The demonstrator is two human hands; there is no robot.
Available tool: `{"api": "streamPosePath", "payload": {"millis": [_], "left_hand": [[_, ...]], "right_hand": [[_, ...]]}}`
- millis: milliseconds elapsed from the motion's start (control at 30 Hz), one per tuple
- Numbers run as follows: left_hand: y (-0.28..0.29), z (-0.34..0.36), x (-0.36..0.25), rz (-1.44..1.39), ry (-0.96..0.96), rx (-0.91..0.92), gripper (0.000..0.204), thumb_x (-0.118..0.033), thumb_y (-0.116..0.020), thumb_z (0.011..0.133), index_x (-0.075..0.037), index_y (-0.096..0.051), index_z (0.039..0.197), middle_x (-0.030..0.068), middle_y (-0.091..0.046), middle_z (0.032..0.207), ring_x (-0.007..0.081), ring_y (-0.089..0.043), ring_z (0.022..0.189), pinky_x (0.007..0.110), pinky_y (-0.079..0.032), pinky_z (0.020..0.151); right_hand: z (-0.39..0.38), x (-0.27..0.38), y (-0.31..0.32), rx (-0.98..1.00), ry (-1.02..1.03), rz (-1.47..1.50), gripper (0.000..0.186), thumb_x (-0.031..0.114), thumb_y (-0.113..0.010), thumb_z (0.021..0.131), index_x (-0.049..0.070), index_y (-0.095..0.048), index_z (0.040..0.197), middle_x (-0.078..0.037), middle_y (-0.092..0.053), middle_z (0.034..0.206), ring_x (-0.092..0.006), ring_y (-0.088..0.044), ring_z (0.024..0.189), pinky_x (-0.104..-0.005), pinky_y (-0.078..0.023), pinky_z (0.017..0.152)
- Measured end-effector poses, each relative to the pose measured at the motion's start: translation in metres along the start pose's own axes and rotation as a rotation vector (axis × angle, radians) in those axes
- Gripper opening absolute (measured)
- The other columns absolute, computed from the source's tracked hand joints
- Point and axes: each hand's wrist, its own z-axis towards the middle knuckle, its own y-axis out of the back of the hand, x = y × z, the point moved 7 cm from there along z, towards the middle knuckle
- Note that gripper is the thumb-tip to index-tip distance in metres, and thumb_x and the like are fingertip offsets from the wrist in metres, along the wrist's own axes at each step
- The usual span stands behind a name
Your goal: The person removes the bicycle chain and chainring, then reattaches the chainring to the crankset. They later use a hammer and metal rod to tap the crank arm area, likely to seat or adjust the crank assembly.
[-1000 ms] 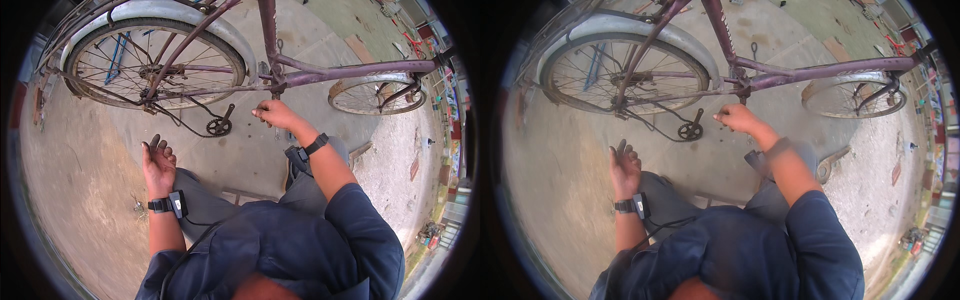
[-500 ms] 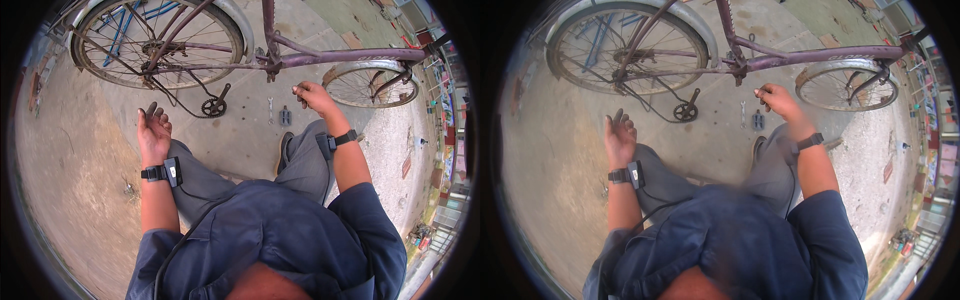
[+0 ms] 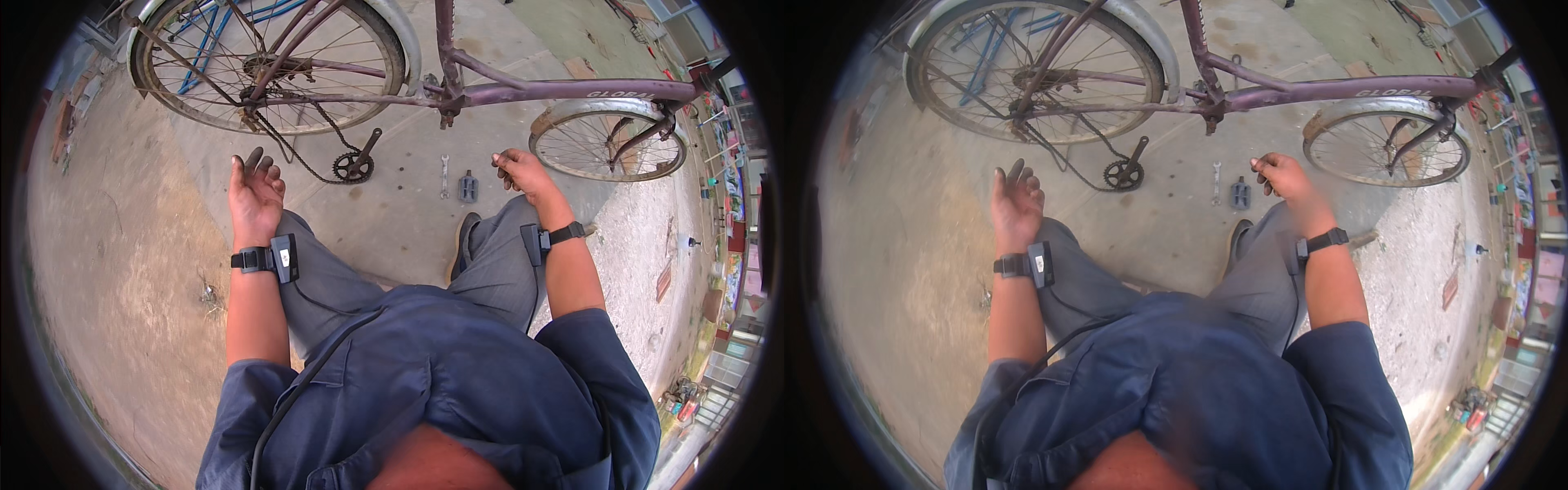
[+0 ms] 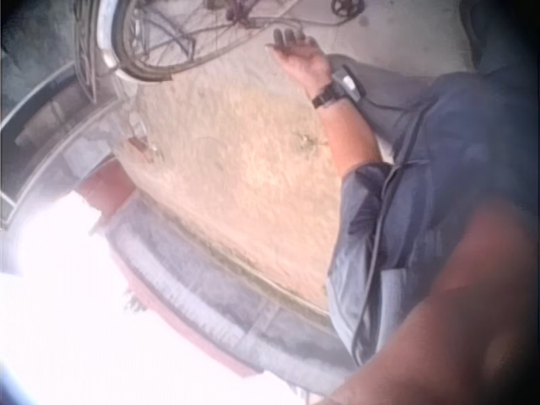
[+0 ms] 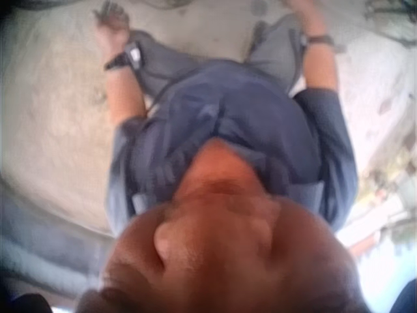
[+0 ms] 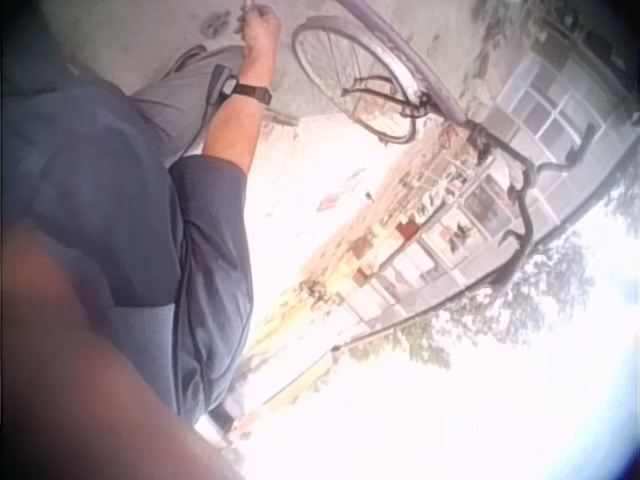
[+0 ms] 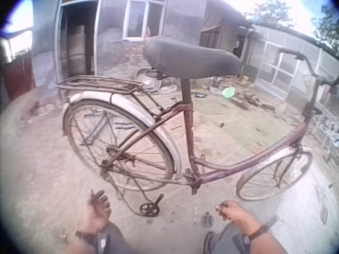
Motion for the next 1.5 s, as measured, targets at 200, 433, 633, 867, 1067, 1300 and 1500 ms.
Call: {"api": "streamPosePath", "payload": {"millis": [200,433,633,867,1067,1300,1500], "left_hand": [[-0.001,-0.002,0.0,0.008,-0.009,-0.027,0.054,-0.047,-0.051,0.106,-0.001,-0.051,0.134,0.0081,-0.062,0.104,0.0163,-0.058,0.085,0.028,-0.047,0.069],[-0.002,-0.002,-0.001,0.011,-0.011,-0.059,0.05,-0.05,-0.052,0.104,-0.005,-0.059,0.125,0.0064,-0.066,0.101,0.0172,-0.059,0.085,0.028,-0.046,0.069],[-0.001,-0.003,-0.004,0.013,-0.019,-0.037,0.057,-0.049,-0.047,0.107,-0.001,-0.049,0.137,0.0077,-0.062,0.104,0.0156,-0.057,0.083,0.027,-0.046,0.067],[-0.003,-0.004,-0.006,-0.034,-0.022,-0.044,0.057,-0.049,-0.045,0.107,-0.001,-0.05,0.137,0.0074,-0.062,0.103,0.0161,-0.058,0.082,0.027,-0.046,0.067],[0.0,-0.011,-0.007,-0.063,-0.008,-0.087,0.055,-0.049,-0.046,0.107,-0.001,-0.052,0.134,0.0075,-0.063,0.102,0.0164,-0.058,0.081,0.027,-0.047,0.066],[0.003,-0.012,-0.008,-0.055,-0.016,-0.18,0.053,-0.054,-0.051,0.104,-0.007,-0.058,0.127,0.0032,-0.063,0.097,0.0146,-0.056,0.078,0.028,-0.044,0.065],[0.005,-0.008,-0.008,-0.039,0.047,-0.299,0.053,-0.055,-0.05,0.103,-0.007,-0.057,0.125,0.0037,-0.061,0.096,0.0162,-0.053,0.078,0.029,-0.04,0.066]], "right_hand": [[0.008,-0.004,-0.003,0.04,-0.005,0.002,0.039,0.04,-0.069,0.096,0.002,-0.069,0.101,-0.004,-0.064,0.081,-0.0103,-0.056,0.057,-0.025,-0.037,0.049],[0.017,0.001,-0.027,0.098,-0.01,-0.036,0.038,0.04,-0.069,0.097,0.002,-0.069,0.102,-0.003,-0.064,0.081,-0.0102,-0.056,0.058,-0.0254,-0.037,0.05],[0.028,0.005,-0.045,0.13,-0.039,-0.064,0.037,0.038,-0.069,0.097,0.001,-0.069,0.102,-0.004,-0.064,0.081,-0.0112,-0.056,0.059,-0.0258,-0.039,0.051],[0.041,-0.017,-0.135,0.326,-0.044,-0.224,0.038,0.037,-0.069,0.096,-0.001,-0.069,0.103,-0.008,-0.067,0.082,-0.0155,-0.061,0.061,-0.0323,-0.05,0.058],[-0.039,-0.089,-0.286,1.018,-0.145,-0.478,0.04,0.034,-0.063,0.099,0.001,-0.067,0.122,-0.011,-0.072,0.099,-0.0206,-0.072,0.08,-0.0355,-0.057,0.069],[-0.081,-0.136,-0.322,1.513,-0.406,-0.512,0.05,0.034,-0.055,0.103,0.011,-0.054,0.147,-0.011,-0.062,0.139,-0.0246,-0.062,0.122,-0.0396,-0.056,0.095],[-0.113,-0.14,-0.342,1.686,-0.404,-0.327,0.061,0.037,-0.06,0.1,0.005,-0.048,0.151,-0.014,-0.052,0.15,-0.0257,-0.053,0.133,-0.0394,-0.046,0.107]]}}
